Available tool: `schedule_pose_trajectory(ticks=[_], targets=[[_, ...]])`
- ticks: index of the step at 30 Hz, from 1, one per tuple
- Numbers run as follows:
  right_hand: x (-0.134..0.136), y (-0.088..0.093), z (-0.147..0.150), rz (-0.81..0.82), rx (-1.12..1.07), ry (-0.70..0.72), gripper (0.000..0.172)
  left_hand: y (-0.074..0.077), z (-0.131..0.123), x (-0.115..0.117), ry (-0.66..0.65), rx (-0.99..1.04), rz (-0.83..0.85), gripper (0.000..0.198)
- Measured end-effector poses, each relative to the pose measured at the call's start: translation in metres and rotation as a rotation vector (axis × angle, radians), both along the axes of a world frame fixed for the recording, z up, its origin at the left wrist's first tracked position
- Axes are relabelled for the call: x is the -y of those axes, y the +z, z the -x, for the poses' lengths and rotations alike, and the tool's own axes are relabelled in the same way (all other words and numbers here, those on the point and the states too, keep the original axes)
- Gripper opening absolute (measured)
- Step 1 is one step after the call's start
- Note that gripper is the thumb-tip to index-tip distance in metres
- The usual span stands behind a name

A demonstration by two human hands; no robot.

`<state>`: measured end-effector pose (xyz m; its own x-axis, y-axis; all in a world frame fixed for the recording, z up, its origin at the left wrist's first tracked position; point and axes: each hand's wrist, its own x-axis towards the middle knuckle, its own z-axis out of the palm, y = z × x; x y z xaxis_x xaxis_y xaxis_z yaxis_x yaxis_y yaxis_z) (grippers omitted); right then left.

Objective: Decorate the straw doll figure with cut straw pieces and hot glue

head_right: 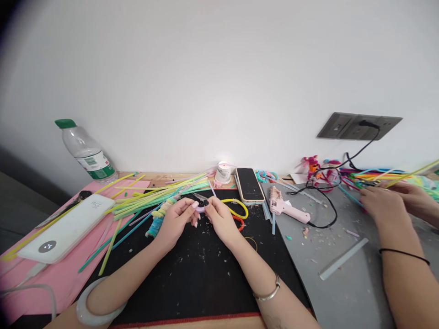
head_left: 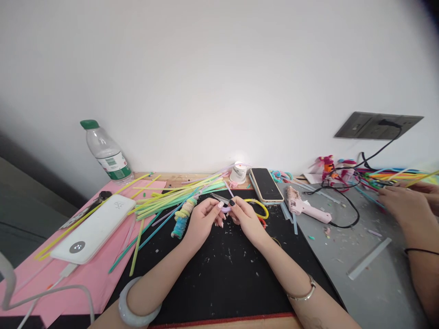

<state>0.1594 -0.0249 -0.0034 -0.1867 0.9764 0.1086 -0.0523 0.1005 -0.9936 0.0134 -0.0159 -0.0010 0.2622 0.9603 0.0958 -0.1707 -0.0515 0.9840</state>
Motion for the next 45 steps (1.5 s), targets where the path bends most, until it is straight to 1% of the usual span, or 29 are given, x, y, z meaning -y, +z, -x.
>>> schedule_pose_trajectory(ticks=[3, 5, 7, 9, 11, 14, 16, 20, 23, 25, 26, 28, 30, 33, 35, 37, 40, 42, 45], targets=[[0.002, 0.003, -0.001, -0.153, 0.192, -0.024, 0.026, 0.0, -0.001, 0.0, 0.002, 0.044, 0.064, 0.023], [0.003, 0.005, -0.001, -0.226, 0.309, -0.029, 0.03, 0.0, -0.001, 0.001, -0.022, 0.058, 0.085, 0.024], [0.004, 0.006, 0.0, -0.246, 0.322, -0.025, 0.034, 0.001, -0.001, 0.001, -0.072, 0.052, 0.086, 0.026], [0.003, 0.007, 0.002, -0.194, 0.229, -0.007, 0.036, 0.001, -0.001, 0.002, -0.132, 0.02, 0.066, 0.029], [0.003, 0.006, 0.004, -0.097, 0.067, 0.031, 0.036, 0.001, -0.001, 0.003, -0.164, -0.011, 0.035, 0.032], [0.004, 0.004, 0.007, 0.067, -0.184, 0.107, 0.036, 0.0, -0.002, 0.005, -0.161, 0.031, 0.021, 0.034], [0.006, 0.004, 0.009, 0.158, -0.294, 0.16, 0.037, 0.0, -0.002, 0.006, -0.158, 0.088, 0.031, 0.033], [0.009, 0.004, 0.009, 0.266, -0.428, 0.273, 0.037, 0.002, -0.002, 0.009, -0.158, 0.134, 0.047, 0.031], [0.009, 0.003, 0.008, 0.315, -0.481, 0.354, 0.036, 0.005, -0.001, 0.01, -0.167, 0.129, 0.065, 0.032], [0.008, 0.001, 0.009, 0.323, -0.473, 0.372, 0.035, 0.006, -0.001, 0.011, -0.173, 0.122, 0.076, 0.032], [0.008, 0.0, 0.009, 0.312, -0.456, 0.359, 0.035, 0.006, -0.002, 0.011, -0.168, 0.122, 0.079, 0.033], [0.006, -0.002, 0.008, 0.26, -0.383, 0.283, 0.036, 0.006, -0.003, 0.01, -0.151, 0.116, 0.074, 0.034], [0.004, -0.001, 0.006, 0.145, -0.219, 0.16, 0.037, 0.003, -0.004, 0.007, -0.142, 0.112, 0.092, 0.035], [0.002, 0.004, -0.001, -0.17, 0.235, -0.018, 0.034, -0.002, -0.004, 0.003, -0.152, 0.114, 0.179, 0.04], [0.002, 0.01, -0.005, -0.376, 0.536, -0.051, 0.029, -0.006, -0.003, 0.001, -0.168, 0.106, 0.236, 0.04], [0.003, 0.014, -0.007, -0.488, 0.717, -0.011, 0.026, -0.009, -0.001, -0.001, -0.173, 0.076, 0.269, 0.038], [0.004, 0.016, -0.008, -0.504, 0.816, 0.044, 0.023, -0.01, -0.001, -0.001, -0.14, 0.016, 0.248, 0.035], [0.004, 0.014, -0.006, -0.471, 0.835, 0.039, 0.023, -0.009, -0.001, 0.001, -0.089, -0.047, 0.179, 0.034], [0.005, 0.01, -0.004, -0.428, 0.815, 0.007, 0.026, -0.006, 0.0, 0.004, -0.018, -0.205, 0.033, 0.033]])
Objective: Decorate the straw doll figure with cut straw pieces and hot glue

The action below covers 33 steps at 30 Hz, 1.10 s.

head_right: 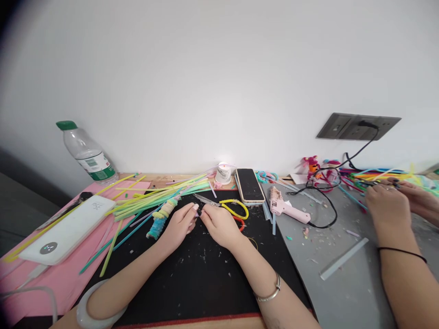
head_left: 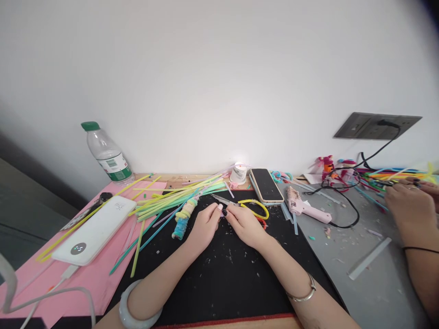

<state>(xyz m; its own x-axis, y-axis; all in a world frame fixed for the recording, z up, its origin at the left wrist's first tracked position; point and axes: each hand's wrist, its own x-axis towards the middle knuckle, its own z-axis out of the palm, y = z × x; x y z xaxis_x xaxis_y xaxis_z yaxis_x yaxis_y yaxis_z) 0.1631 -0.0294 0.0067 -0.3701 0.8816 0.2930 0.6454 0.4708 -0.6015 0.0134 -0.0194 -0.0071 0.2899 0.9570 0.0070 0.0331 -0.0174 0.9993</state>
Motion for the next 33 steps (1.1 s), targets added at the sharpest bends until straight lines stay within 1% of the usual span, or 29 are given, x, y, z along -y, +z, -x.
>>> schedule_pose_trajectory(ticks=[5, 9, 12, 15, 17, 23, 29, 33], targets=[[0.0007, -0.0035, 0.003, 0.049, -0.116, -0.065, 0.029, 0.0082, 0.0024, 0.005, -0.004, -0.251, -0.205, 0.028], [0.0003, -0.0048, 0.0047, 0.104, -0.215, -0.104, 0.027, 0.0109, 0.0022, 0.006, 0.022, -0.344, -0.33, 0.022], [0.0007, -0.0043, 0.0058, 0.091, -0.213, -0.144, 0.027, 0.0082, 0.0019, 0.0051, 0.021, -0.345, -0.295, 0.026], [0.0025, -0.0025, 0.0065, 0.022, -0.14, -0.157, 0.025, 0.0039, 0.0018, 0.004, 0.015, -0.317, -0.217, 0.034], [0.0038, -0.0011, 0.0065, -0.013, -0.084, -0.169, 0.024, 0.0019, 0.0015, 0.0038, 0.017, -0.309, -0.199, 0.037], [0.0056, 0.0004, 0.0069, -0.001, -0.056, -0.238, 0.029, 0.0028, -0.0011, 0.0053, 0.066, -0.408, -0.282, 0.036], [0.0051, -0.0028, 0.0086, -0.008, -0.047, -0.26, 0.031, 0.0034, -0.0014, 0.0063, 0.071, -0.453, -0.351, 0.035], [0.0038, -0.0055, 0.0091, -0.027, 0.009, -0.274, 0.03, 0.002, -0.0007, 0.005, 0.081, -0.531, -0.377, 0.034]])
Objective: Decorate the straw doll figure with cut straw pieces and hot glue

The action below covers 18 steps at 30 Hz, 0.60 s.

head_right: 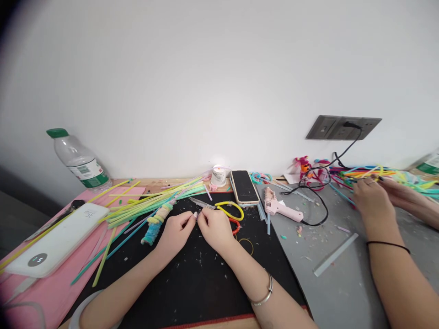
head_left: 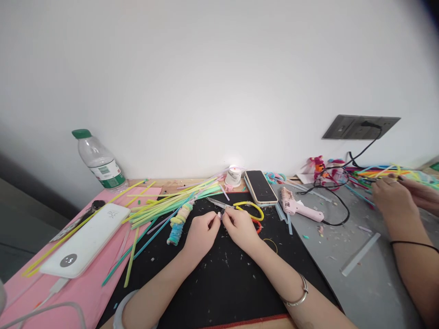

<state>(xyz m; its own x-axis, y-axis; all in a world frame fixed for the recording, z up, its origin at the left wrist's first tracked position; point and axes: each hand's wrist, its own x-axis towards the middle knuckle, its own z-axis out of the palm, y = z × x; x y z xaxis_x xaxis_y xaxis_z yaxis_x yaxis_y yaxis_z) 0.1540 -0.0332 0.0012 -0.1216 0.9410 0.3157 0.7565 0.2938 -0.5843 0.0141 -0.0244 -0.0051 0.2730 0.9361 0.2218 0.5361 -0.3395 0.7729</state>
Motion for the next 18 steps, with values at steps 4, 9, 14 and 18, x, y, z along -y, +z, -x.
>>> schedule_pose_trajectory(ticks=[4, 9, 14, 18], targets=[[-0.0002, 0.0003, 0.0001, -0.004, 0.108, -0.016, 0.029, -0.0016, 0.0002, -0.0013, 0.013, -0.108, -0.035, 0.035], [0.0023, 0.0044, 0.0002, 0.007, 0.274, -0.023, 0.028, -0.0021, 0.0005, -0.0011, 0.006, -0.248, -0.093, 0.034], [0.0028, 0.0062, -0.0008, 0.013, 0.319, -0.06, 0.028, -0.0016, 0.0016, -0.0011, 0.001, -0.231, -0.075, 0.033], [0.0019, 0.0071, -0.0031, 0.006, 0.266, -0.044, 0.03, -0.0008, 0.0025, -0.0022, 0.004, -0.148, -0.06, 0.033]])
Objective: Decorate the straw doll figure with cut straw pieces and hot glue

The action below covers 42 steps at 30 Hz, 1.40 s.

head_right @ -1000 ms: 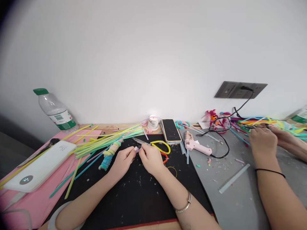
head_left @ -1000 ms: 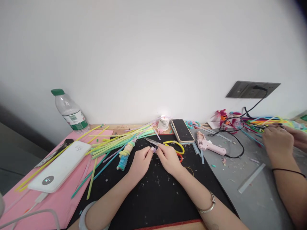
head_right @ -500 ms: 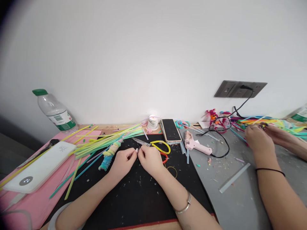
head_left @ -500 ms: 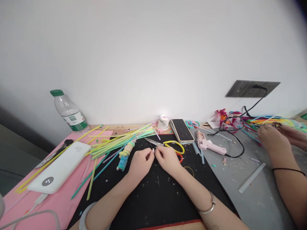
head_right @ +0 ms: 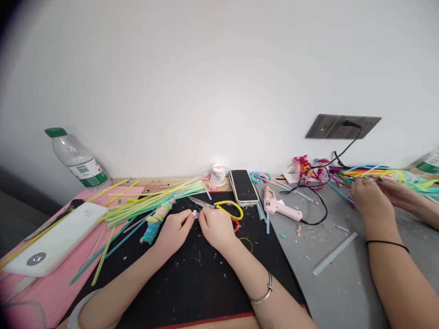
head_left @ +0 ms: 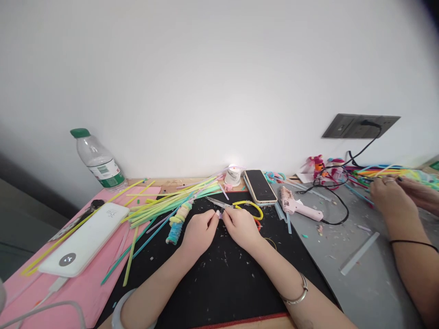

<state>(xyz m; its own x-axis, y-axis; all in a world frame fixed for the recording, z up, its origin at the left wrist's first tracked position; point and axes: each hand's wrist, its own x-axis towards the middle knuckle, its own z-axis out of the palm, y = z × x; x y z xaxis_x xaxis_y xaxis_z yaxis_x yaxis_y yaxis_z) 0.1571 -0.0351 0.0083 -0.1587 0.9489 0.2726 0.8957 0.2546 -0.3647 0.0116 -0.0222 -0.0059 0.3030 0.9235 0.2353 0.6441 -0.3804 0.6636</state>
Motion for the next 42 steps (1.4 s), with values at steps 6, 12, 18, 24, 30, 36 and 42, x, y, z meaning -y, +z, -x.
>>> schedule_pose_trajectory(ticks=[6, 12, 18, 24, 30, 36, 42], targets=[[0.0, -0.001, 0.0, -0.019, -0.021, 0.021, 0.032, 0.001, 0.001, 0.0, 0.015, -0.018, -0.022, 0.032], [-0.001, -0.003, 0.003, 0.01, 0.076, -0.003, 0.031, 0.001, 0.001, 0.0, 0.038, -0.149, -0.052, 0.033], [-0.001, -0.005, 0.005, 0.016, 0.211, -0.029, 0.028, 0.001, -0.003, 0.002, 0.039, -0.284, -0.07, 0.031], [-0.001, -0.005, 0.005, 0.024, 0.148, -0.05, 0.028, 0.002, -0.002, 0.003, 0.055, -0.264, -0.059, 0.032], [-0.009, -0.008, -0.006, 0.059, -0.381, -0.059, 0.034, 0.004, 0.001, -0.003, 0.001, 0.355, 0.14, 0.024], [-0.014, -0.013, -0.008, 0.235, -0.698, 0.057, 0.032, 0.0, -0.002, -0.005, -0.107, 0.626, 0.273, 0.025], [-0.012, -0.011, -0.006, 0.215, -0.672, 0.089, 0.033, -0.003, -0.002, -0.006, -0.116, 0.682, 0.34, 0.019]])
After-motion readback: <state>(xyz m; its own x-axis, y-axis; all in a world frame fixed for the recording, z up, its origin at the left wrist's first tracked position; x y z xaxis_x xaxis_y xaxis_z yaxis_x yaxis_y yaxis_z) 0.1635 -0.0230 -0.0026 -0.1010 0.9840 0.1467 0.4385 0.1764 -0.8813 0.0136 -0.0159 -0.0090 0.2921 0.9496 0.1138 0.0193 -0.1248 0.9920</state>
